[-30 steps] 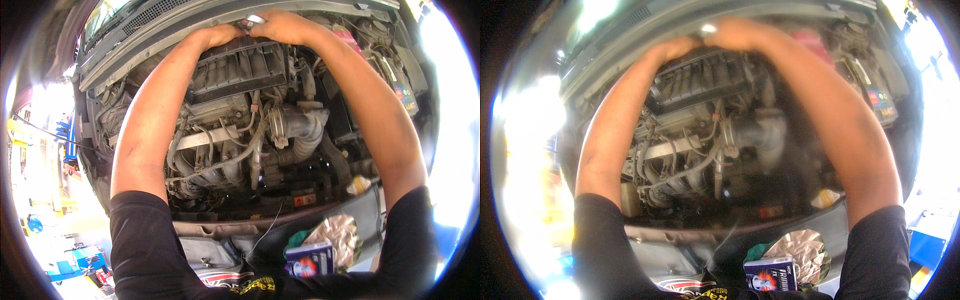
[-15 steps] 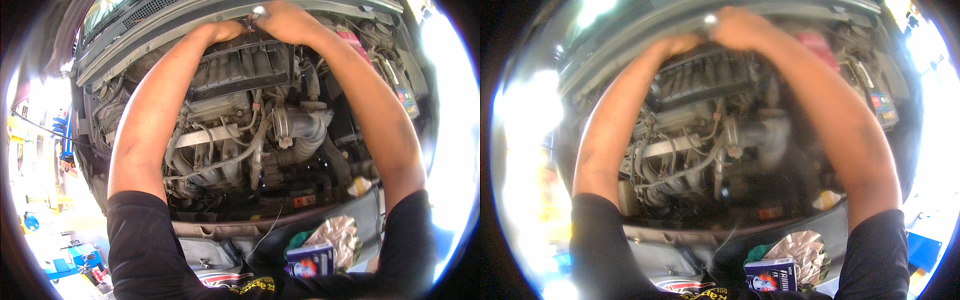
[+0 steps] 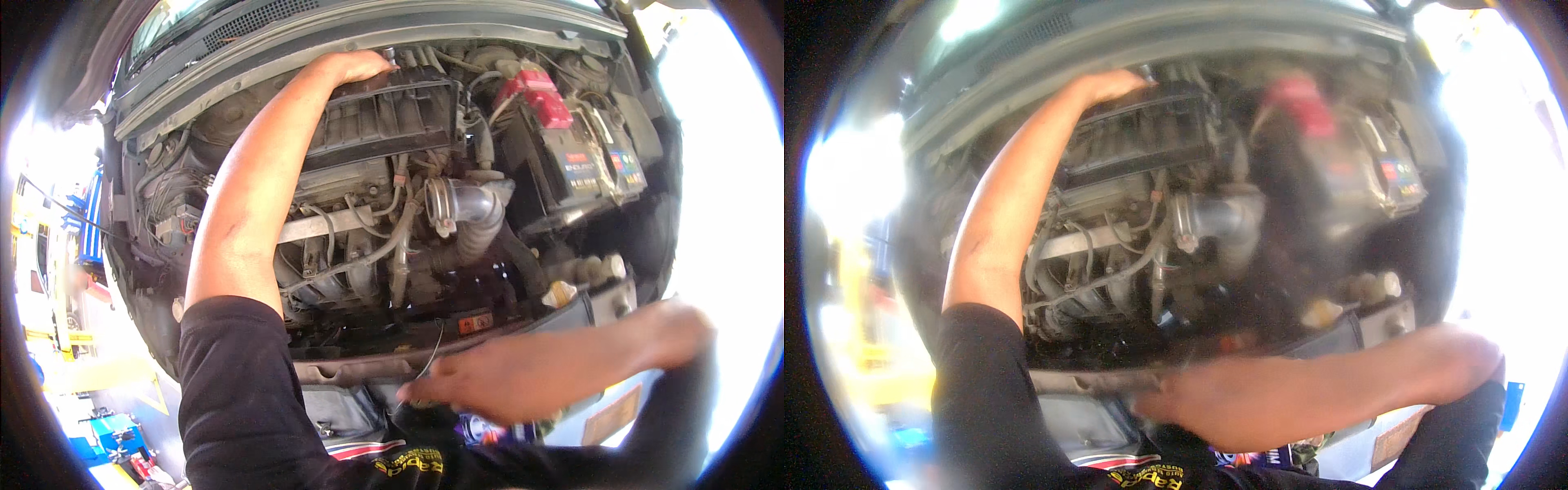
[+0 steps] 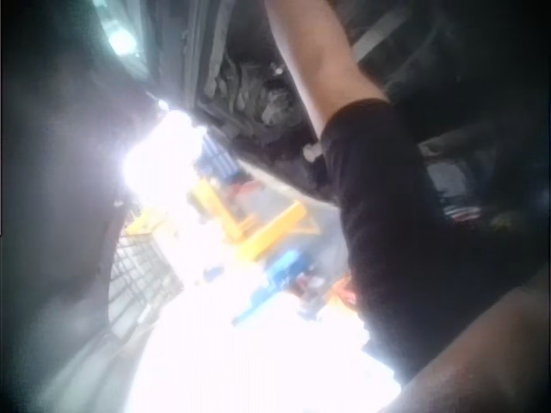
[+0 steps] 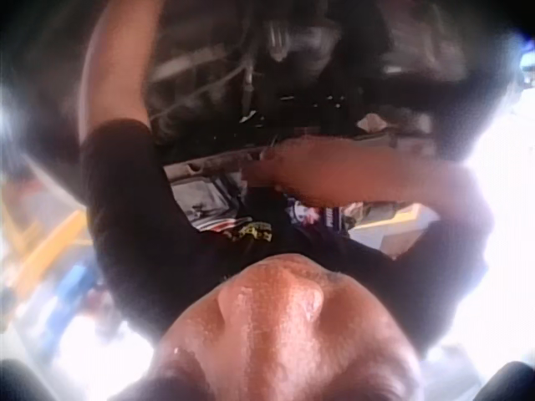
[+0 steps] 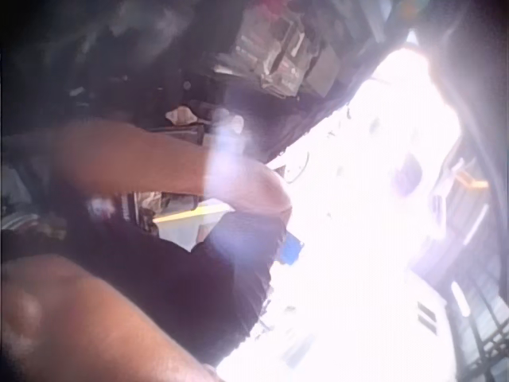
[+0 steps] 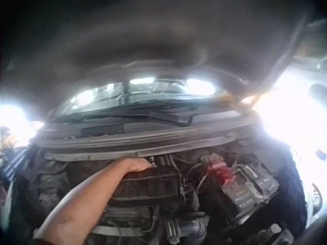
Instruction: The person removes spark plugs from the engine using a socket wrench, then installs new spark plugs from a box. The person walks to a service counter to hand over the old spark plugs and returns to the engine bay to continue the installation.
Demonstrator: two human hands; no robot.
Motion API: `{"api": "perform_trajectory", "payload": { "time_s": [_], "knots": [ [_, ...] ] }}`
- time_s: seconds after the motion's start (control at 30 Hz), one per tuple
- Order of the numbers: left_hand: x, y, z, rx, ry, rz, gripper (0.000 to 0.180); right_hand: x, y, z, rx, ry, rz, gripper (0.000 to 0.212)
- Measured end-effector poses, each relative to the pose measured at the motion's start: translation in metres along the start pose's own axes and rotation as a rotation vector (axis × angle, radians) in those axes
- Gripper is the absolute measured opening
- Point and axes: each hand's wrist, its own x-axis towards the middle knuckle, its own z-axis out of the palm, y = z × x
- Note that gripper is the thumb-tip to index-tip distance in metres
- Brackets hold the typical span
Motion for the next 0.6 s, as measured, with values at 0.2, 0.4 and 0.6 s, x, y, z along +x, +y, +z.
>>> {"api": "perform_trajectory", "payload": {
  "time_s": [0.2, 0.4, 0.6],
  "knots": [
    [0.014, -0.016, 0.004, -0.006, 0.015, 0.005, 0.044, 0.037, 0.006, 0.057, -0.238, -0.069, 0.014, 0.029],
    [0.016, -0.012, 0.007, 0.04, 0.017, 0.051, 0.042, 0.037, 0.02, 0.087, -0.297, 0.061, -0.075, 0.026],
    [0.005, 0.006, 0.006, 0.159, 0.023, 0.152, 0.052, 0.028, 0.02, 0.035, -0.275, 0.034, -0.064, 0.027]
  ]
}}
